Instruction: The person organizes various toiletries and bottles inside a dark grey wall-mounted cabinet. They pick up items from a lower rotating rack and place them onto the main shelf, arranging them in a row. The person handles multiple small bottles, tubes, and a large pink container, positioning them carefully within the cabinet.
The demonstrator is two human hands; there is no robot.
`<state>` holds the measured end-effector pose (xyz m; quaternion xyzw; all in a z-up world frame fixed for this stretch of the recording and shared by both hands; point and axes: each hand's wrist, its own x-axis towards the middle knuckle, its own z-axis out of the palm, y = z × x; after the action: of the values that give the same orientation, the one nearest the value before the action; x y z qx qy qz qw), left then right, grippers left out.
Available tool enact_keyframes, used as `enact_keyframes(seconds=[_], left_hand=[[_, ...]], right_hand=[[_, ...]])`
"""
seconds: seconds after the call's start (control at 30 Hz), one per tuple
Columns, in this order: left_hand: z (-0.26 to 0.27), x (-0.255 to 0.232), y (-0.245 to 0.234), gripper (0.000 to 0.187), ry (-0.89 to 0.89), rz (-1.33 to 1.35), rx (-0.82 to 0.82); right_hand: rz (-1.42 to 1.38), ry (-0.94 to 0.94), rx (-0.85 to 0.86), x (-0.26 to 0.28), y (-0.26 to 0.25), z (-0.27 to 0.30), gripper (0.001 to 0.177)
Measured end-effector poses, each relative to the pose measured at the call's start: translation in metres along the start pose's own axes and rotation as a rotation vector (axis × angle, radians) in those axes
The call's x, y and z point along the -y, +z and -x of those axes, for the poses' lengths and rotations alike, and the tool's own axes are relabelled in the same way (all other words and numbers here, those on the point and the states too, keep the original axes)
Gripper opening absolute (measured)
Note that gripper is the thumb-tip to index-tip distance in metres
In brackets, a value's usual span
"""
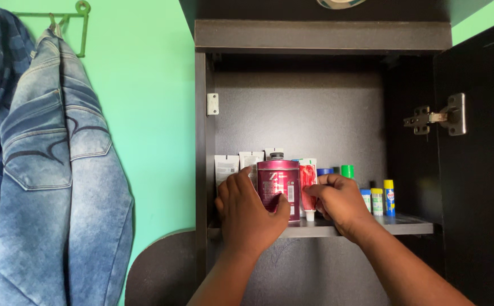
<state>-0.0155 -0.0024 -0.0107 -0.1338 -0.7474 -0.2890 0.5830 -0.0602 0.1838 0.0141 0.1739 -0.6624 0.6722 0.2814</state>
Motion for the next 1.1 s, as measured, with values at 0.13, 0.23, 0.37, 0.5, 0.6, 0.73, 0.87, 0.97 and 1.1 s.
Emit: enact_keyframes(seconds=[0.13,0.23,0.37,0.5,0.6,0.73,0.87,0.97,1.1], left_hand=[[-0.001,0.001,0.001,0.085,0.002,-0.011,0.023],[-0.001,0.001,0.001,0.087,-0.003,-0.014,0.038],[-0.001,0.001,0.0,0.087,-0.008,-0.006,0.033],[0.0,0.001,0.0,0.087,-0.001,0.007,0.019],[0.0,0.002,0.001,0.086,0.005,0.014,0.008],[-0.001,0.002,0.0,0.087,-0.001,0.0,0.009],[0.0,0.001,-0.002,0.086,-0.02,0.022,0.008],[0.001,0.0,-0.005,0.086,-0.025,0.04,0.006],[-0.001,-0.001,-0.007,0.087,-0.049,0.043,0.045]], right_hand=[[0.016,0.02,0.004,0.002,0.0,0.001,0.01],[0.029,0.019,0.002,0.003,0.001,0.002,0.01],[0.029,0.02,0.0,0.005,0.001,0.004,0.011],[0.054,-0.008,-0.018,0.006,0.0,0.008,0.015],[0.088,-0.035,-0.051,0.006,0.001,0.01,0.022],[0.102,-0.051,-0.07,0.007,0.003,0.012,0.027],[0.105,-0.061,-0.078,0.006,0.003,0.012,0.029],[0.11,-0.086,-0.1,0.006,0.004,0.014,0.028],[0.146,-0.134,-0.156,0.006,0.005,0.016,0.028]])
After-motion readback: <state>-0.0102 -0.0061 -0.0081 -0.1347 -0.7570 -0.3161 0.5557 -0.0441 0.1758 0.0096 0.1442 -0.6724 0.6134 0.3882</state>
